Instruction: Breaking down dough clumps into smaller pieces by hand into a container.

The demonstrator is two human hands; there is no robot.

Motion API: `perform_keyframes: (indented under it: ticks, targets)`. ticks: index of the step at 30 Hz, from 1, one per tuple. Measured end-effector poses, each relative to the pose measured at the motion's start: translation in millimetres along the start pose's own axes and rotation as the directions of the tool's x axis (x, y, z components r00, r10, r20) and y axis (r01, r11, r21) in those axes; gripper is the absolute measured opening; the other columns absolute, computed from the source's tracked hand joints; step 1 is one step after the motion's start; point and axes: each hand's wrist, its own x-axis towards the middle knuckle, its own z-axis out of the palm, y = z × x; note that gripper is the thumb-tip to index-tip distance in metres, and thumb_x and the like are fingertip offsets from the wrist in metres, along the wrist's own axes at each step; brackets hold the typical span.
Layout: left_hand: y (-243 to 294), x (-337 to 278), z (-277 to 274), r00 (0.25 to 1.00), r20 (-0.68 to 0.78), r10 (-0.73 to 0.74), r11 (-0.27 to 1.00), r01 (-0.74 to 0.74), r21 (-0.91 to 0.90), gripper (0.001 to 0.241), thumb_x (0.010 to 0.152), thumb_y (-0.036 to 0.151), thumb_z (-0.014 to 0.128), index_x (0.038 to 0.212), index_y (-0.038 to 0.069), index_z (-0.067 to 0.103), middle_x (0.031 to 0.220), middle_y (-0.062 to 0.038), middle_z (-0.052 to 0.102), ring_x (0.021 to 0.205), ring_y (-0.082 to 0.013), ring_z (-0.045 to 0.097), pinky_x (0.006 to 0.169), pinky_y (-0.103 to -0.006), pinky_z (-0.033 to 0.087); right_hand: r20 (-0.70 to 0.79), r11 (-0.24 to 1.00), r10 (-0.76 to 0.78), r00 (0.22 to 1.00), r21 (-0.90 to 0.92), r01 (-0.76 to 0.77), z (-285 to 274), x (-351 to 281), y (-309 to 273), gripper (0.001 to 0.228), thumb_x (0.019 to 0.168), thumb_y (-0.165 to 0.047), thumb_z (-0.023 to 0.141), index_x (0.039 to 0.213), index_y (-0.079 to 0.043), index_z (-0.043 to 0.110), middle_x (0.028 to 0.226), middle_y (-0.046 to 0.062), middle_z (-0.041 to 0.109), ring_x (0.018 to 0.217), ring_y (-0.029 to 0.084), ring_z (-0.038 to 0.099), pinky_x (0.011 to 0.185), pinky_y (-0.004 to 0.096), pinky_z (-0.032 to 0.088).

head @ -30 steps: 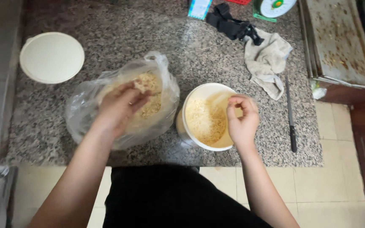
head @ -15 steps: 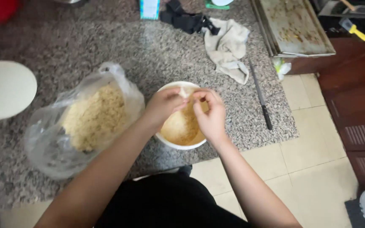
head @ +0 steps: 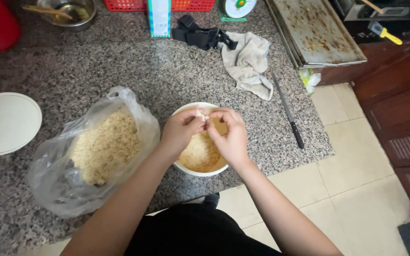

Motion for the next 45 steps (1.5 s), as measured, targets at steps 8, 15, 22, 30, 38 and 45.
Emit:
perform_keyframes:
  ticks: [8, 15, 22, 30, 38, 45]
  targets:
    - [10, -9, 7, 1.000, 0.004, -0.005, 1.000, 0.005, -0.003, 0.035, 0.090, 0.003, 0.070, 0.123, -0.011, 0.066, 0.113, -0.033, 0.070, 0.094, -0.0357, 0.075, 0.080, -0.0408, 0.066, -0.026, 1.000, -0.012, 1.000, 0.024, 0.012, 4, -3, 5, 0.006, 0.086, -0.012, 0.075, 0.091, -0.012, 0.072, 0.103, 0.009, 0.072, 0.086, 0.032, 0.066, 0.081, 0.045, 0.052]
    - [-3, -2, 6, 1.000, 0.025, 0.015, 0.998, -0.016, 0.055, 0.034, 0.090, 0.006, 0.072, 0.121, -0.008, 0.069, 0.110, -0.032, 0.071, 0.092, -0.0353, 0.076, 0.078, -0.0395, 0.067, -0.016, 0.999, -0.012, 1.000, 0.035, 0.012, 4, -4, 12, 0.003, 0.087, -0.010, 0.073, 0.088, -0.012, 0.070, 0.101, 0.009, 0.073, 0.085, 0.034, 0.066, 0.079, 0.045, 0.051]
    - [8, -12, 4, 0.997, 0.028, 0.068, 0.987, -0.071, 0.141, 0.031, 0.093, 0.009, 0.066, 0.118, -0.008, 0.068, 0.101, -0.030, 0.073, 0.083, -0.0335, 0.077, 0.074, -0.0386, 0.067, -0.033, 0.999, 0.013, 0.999, 0.039, -0.012, 3, -7, 11, 0.003, 0.090, -0.007, 0.068, 0.088, -0.010, 0.067, 0.098, 0.011, 0.072, 0.086, 0.035, 0.066, 0.081, 0.046, 0.051]
    - [-5, -9, -3, 0.975, 0.051, 0.215, 0.918, -0.219, 0.331, 0.021, 0.100, 0.016, 0.058, 0.113, 0.006, 0.071, 0.065, -0.009, 0.066, 0.058, -0.0148, 0.067, 0.054, -0.0293, 0.058, -0.090, 0.995, 0.034, 0.995, 0.101, -0.025, 4, -5, 11, 0.007, 0.086, -0.002, 0.065, 0.087, -0.008, 0.062, 0.098, 0.012, 0.071, 0.087, 0.037, 0.066, 0.081, 0.046, 0.050]
    - [35, -27, 6, 0.983, -0.025, 0.181, 0.899, -0.155, 0.409, 0.024, 0.103, 0.019, 0.052, 0.116, 0.010, 0.070, 0.075, -0.009, 0.064, 0.060, -0.0137, 0.059, 0.055, -0.0306, 0.051, -0.079, 0.997, 0.063, 0.995, 0.052, -0.059, 6, -3, 12, 0.009, 0.084, -0.002, 0.067, 0.088, -0.009, 0.064, 0.094, 0.011, 0.070, 0.084, 0.035, 0.066, 0.080, 0.046, 0.051]
    - [36, -35, 7, 0.962, -0.057, 0.268, 0.883, -0.222, 0.414, 0.018, 0.104, 0.013, 0.055, 0.120, 0.006, 0.057, 0.086, -0.011, 0.064, 0.070, -0.0164, 0.058, 0.066, -0.0304, 0.049, 0.003, 0.998, 0.056, 0.998, -0.038, -0.056, 6, -4, 9, 0.007, 0.082, -0.010, 0.069, 0.089, -0.012, 0.071, 0.093, 0.009, 0.071, 0.090, 0.036, 0.067, 0.083, 0.047, 0.052]
